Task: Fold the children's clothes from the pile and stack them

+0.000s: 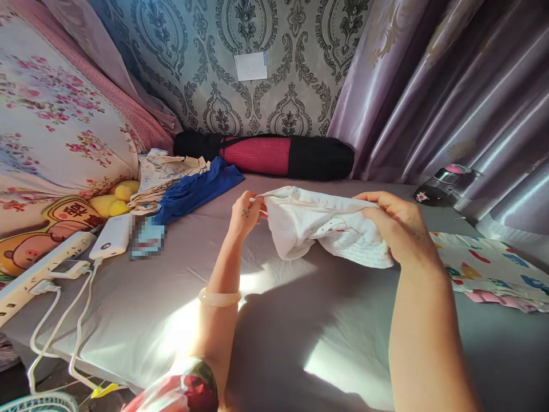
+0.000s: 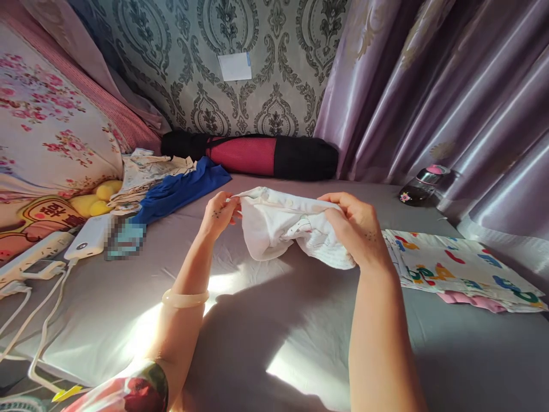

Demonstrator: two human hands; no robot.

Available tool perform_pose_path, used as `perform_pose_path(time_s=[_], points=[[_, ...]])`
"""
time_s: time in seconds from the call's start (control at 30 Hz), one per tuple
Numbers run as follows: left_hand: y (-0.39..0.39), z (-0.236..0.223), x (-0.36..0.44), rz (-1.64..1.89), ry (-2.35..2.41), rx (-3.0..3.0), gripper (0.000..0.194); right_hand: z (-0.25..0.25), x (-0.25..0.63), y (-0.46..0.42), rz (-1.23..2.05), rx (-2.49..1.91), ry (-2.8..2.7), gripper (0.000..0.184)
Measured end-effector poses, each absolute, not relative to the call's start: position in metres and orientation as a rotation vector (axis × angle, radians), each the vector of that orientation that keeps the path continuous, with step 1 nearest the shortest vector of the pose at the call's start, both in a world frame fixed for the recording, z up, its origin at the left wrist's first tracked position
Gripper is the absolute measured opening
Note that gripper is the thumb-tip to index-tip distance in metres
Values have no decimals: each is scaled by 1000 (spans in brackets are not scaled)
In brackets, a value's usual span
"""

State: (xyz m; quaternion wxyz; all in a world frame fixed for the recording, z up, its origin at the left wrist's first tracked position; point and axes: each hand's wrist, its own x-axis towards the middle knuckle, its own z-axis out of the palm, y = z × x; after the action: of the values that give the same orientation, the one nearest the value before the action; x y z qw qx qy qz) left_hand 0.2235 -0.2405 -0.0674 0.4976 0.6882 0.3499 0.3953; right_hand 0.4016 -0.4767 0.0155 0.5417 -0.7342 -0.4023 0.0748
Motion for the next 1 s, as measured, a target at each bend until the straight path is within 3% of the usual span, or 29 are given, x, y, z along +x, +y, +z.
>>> perform_pose_path(time_s=[0.1, 0.27, 0.57, 0.67, 0.87, 1.0], points=[[-246, -64, 227, 1067, 639, 1423, 29, 29, 384, -482, 504, -1637, -1110, 31], [-256, -57, 231, 1119, 286, 1165, 50, 26, 361, -482, 715, -1558, -1448, 35], [-264, -62, 231, 1008, 297, 1138, 56, 0, 336, -461, 1030, -1402, -1858, 36], [-269, -61, 231, 924, 295, 1156, 66, -6, 345, -453, 868, -1455, -1685, 25], [-280, -58, 234, 787, 254, 1189, 77, -27, 370, -432, 189, -1669, -1286, 27], [-281, -59, 238, 759, 215, 1198, 75, -33, 370, -427, 355, -1720, -1371, 25]])
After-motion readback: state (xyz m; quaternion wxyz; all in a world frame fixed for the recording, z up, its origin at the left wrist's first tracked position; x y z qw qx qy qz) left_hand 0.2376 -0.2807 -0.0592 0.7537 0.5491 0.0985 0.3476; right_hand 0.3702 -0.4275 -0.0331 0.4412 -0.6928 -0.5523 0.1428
